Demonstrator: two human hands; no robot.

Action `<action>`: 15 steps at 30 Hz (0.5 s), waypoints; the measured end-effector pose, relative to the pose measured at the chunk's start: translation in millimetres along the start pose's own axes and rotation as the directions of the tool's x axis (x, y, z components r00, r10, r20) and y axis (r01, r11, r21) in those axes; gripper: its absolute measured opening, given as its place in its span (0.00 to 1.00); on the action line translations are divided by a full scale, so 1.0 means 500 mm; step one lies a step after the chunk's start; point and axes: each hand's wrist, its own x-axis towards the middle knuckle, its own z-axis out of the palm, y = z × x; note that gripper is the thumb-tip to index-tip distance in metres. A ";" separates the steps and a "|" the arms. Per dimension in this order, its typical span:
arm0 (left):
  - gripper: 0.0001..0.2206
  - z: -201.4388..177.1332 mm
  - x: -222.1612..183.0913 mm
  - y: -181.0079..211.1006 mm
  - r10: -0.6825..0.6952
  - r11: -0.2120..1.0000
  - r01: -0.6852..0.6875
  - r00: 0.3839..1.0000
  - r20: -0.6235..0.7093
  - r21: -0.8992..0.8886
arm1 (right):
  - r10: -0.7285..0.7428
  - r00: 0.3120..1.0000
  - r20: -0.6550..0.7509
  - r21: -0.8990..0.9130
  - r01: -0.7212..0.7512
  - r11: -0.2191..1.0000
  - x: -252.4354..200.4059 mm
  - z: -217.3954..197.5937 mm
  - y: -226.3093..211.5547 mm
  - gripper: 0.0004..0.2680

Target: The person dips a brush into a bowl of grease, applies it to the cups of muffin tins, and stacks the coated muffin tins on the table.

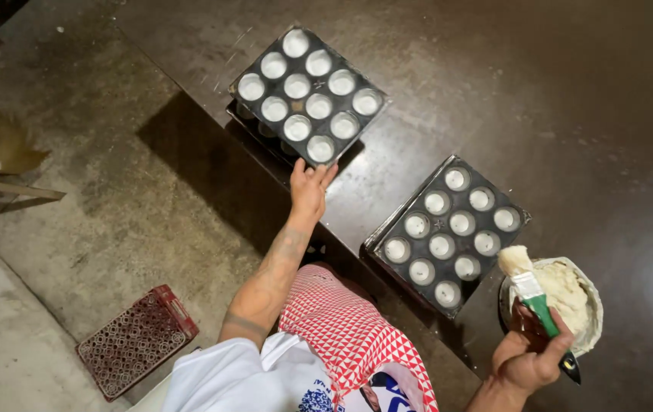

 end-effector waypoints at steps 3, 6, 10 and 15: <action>0.18 -0.037 0.056 -0.047 -0.002 0.998 -0.003 0.997 -0.073 -0.057 | 0.023 1.000 0.004 -0.045 -0.023 0.999 -0.007 0.008 0.004 0.19; 0.21 -0.060 0.079 -0.073 -0.001 1.000 0.003 0.994 -0.107 0.019 | 0.018 0.999 0.032 -0.043 -0.017 0.999 -0.012 0.013 0.004 0.20; 0.27 -0.075 0.089 -0.087 0.007 0.997 0.005 0.986 -0.167 0.073 | 0.026 0.999 0.025 -0.058 -0.024 0.998 -0.025 0.028 -0.003 0.20; 0.28 -0.066 0.100 -0.087 0.016 0.999 -0.008 0.983 -0.185 0.045 | 0.038 0.998 0.052 -0.068 -0.035 0.997 -0.035 0.055 -0.007 0.20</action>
